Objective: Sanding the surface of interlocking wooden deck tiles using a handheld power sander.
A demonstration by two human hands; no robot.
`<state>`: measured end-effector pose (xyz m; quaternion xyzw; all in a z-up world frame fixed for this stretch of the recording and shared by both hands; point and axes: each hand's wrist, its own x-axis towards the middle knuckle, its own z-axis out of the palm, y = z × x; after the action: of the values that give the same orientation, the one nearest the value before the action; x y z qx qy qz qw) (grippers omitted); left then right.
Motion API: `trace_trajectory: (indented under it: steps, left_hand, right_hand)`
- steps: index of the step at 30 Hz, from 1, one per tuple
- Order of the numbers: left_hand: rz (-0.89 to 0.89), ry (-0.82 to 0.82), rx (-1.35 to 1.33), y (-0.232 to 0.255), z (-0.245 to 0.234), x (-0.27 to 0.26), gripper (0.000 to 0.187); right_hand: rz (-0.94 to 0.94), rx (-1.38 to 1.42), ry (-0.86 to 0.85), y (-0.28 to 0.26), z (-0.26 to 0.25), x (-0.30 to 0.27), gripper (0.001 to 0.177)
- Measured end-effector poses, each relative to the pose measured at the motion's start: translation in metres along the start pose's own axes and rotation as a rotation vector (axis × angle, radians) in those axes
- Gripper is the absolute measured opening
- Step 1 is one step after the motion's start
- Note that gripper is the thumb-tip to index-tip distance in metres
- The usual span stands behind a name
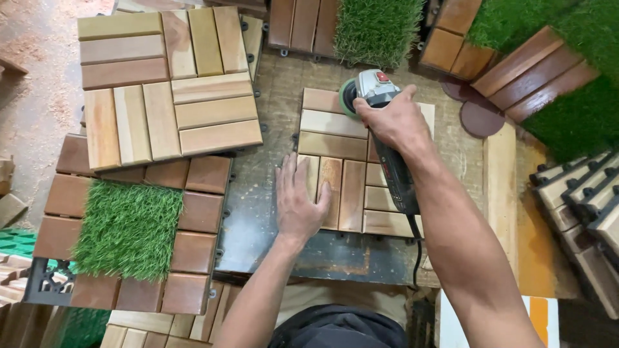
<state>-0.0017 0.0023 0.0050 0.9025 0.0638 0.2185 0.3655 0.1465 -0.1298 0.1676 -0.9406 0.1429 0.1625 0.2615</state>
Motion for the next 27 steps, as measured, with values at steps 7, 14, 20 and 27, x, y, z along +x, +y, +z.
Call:
trace_trajectory:
  steps: [7, 14, 20, 27]
  left_hand:
    - [-0.024, -0.021, -0.029, 0.0, 0.001, -0.001, 0.06]
    - [-0.011, -0.006, -0.023, -0.005, 0.005, -0.003, 0.061]
    - [-0.012, -0.007, -0.019, -0.003, 0.005, -0.003, 0.059]
    - [-0.021, -0.017, -0.02, -0.001, 0.003, -0.003, 0.059]
  right_hand:
    - [0.046, 0.011, 0.072, 0.034, -0.015, 0.013, 0.099]
    - [0.122, 0.035, 0.137, 0.063, -0.036, 0.0, 0.107]
    - [0.158, 0.027, 0.143, 0.091, -0.058, -0.017, 0.109]
    - [0.168, 0.125, 0.048, 0.092, -0.059, -0.053, 0.092]
